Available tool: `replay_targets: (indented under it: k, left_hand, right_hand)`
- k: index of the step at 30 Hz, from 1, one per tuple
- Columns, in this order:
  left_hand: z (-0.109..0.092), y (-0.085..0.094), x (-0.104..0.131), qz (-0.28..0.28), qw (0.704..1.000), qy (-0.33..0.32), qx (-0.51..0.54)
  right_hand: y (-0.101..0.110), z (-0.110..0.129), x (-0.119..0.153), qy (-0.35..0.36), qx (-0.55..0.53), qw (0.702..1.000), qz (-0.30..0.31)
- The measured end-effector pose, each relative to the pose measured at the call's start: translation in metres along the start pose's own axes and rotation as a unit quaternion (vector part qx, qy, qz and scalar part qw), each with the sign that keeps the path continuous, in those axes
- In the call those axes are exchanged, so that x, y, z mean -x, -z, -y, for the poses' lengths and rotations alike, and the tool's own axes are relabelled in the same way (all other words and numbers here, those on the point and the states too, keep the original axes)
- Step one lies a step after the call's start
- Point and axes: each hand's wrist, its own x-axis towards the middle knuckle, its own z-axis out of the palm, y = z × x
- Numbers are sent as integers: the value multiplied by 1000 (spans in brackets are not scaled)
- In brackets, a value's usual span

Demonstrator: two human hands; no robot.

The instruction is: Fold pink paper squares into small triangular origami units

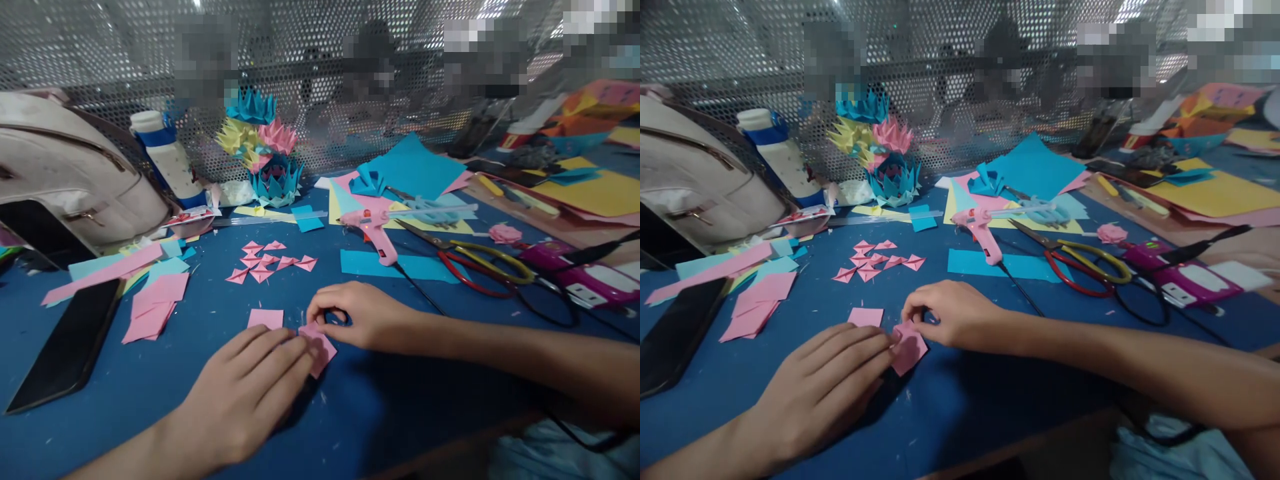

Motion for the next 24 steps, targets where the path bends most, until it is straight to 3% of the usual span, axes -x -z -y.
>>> replay_targets:
  k: [2,7,14,20,24]
  left_hand:
    - [0,-4,1,-13,999,33,0]
    - [-4,-11,0,11,999,45,5]
    - [-10,-15,8,8,997,73,3]
    - [-8,-16,8,17,997,72,8]
    - [-6,-15,7,19,997,70,21]
  right_hand:
    - [0,-1,1,7,8,1000,-1]
    - [-6,-1,3,11,23,999,-24]
    - [-18,-10,5,82,76,989,-94]
    - [-15,-10,6,93,125,984,-81]
    - [-11,-13,6,152,203,965,-65]
